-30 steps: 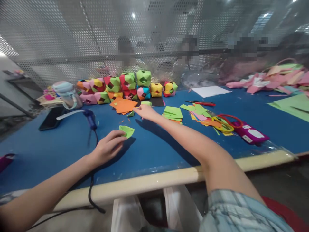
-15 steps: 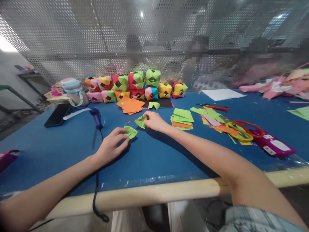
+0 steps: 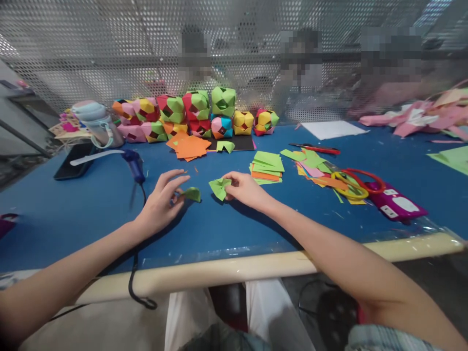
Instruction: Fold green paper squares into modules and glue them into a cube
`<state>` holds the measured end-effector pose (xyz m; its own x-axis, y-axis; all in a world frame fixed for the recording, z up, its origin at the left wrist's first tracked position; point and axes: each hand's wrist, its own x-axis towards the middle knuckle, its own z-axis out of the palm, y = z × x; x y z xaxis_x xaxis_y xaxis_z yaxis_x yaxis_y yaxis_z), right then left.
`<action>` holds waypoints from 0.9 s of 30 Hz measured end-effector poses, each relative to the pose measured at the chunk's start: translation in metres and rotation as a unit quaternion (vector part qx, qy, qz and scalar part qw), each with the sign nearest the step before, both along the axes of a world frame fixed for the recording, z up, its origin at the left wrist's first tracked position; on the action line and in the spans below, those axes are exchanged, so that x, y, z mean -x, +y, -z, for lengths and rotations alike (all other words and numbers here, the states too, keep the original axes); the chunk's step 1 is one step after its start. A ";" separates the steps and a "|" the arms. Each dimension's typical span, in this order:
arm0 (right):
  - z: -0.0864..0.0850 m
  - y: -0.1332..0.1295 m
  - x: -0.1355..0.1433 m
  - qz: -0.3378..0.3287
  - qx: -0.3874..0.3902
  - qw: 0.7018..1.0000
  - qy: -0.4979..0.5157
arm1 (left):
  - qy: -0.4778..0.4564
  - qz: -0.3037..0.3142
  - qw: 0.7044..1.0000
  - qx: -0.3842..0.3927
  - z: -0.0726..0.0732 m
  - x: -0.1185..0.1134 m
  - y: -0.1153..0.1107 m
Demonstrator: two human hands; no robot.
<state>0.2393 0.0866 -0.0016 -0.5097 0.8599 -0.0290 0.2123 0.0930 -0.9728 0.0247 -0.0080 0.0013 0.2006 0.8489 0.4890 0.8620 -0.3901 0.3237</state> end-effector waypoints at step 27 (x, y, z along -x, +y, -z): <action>-0.011 -0.006 -0.011 0.017 -0.164 0.986 -0.033 | -0.074 -0.037 0.986 0.148 0.007 -0.007 0.009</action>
<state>0.2507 0.0807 0.0089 -0.4875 0.8447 0.2210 0.2826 0.3922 -0.8754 0.0314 0.0013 -0.0059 0.0790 0.9683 0.2368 0.8194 -0.1984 0.5379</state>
